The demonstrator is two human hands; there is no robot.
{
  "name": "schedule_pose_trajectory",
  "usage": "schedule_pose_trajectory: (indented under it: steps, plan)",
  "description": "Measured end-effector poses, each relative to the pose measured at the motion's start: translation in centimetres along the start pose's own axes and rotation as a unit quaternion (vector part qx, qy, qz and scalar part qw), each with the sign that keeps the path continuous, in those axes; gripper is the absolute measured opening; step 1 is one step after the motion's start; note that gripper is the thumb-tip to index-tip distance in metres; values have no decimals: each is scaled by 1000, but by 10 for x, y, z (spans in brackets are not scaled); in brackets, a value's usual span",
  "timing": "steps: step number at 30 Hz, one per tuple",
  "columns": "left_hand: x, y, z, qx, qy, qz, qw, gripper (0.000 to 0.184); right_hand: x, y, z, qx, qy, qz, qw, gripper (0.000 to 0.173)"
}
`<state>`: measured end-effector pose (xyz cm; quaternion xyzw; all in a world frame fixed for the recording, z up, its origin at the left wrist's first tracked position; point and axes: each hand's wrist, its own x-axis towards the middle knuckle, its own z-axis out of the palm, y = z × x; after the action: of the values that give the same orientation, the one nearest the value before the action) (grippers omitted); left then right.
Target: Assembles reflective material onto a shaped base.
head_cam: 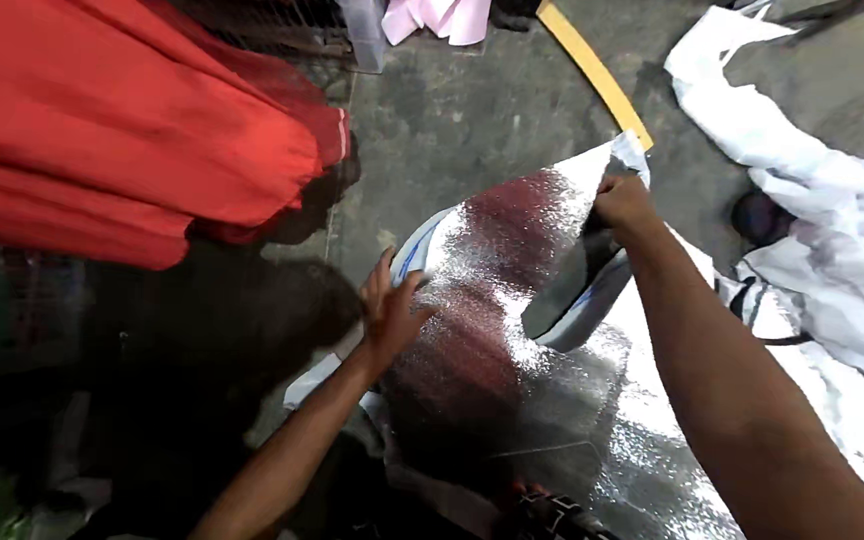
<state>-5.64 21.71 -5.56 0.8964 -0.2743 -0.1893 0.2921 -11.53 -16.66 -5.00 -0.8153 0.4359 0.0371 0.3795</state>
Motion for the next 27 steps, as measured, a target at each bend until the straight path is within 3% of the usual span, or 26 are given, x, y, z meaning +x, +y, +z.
schedule_pose_trajectory:
  steps: [3, 5, 6, 8, 9, 10, 13, 15, 18, 23, 27]
  plan:
    - [-32, 20, 18, 13, 34, 117, 992, 29, -3, 6, 4, -3, 4, -75, 997, 49]
    - [-52, 38, 21, -6, -1, 164, 986, 32, 29, 36, 26, -27, -25, -119, 992, 46]
    - [-56, 42, 23, -9, 0, 174, 985, 32, 50, 65, 41, -30, 6, -187, 982, 45]
    - [-52, 42, 22, -2, 17, 149, 989, 28, 77, 106, 59, -6, 159, -356, 921, 49]
    - [-47, 41, 19, 1, 11, 120, 993, 30, 41, 64, 22, -28, 30, -211, 977, 52]
    - [-42, 39, 14, 1, 4, 94, 996, 33, 14, 32, 9, -16, 27, -145, 989, 54]
    - [-23, 38, 0, -6, -44, -2, 999, 43, -40, -25, 3, 1, 119, -142, 983, 45]
    - [-11, 39, -6, -8, -70, -57, 996, 48, -45, -32, 2, 6, 111, -137, 984, 38]
    - [6, 35, -10, 8, -77, -111, 991, 47, -35, -22, 5, 19, 57, -56, 997, 27]
    - [18, 20, -1, 38, -26, -101, 994, 43, -26, -11, 16, 35, 41, -8, 999, 17]
    - [18, 21, -6, 54, -46, -131, 989, 46, -24, -8, 13, 46, 31, 5, 998, 17]
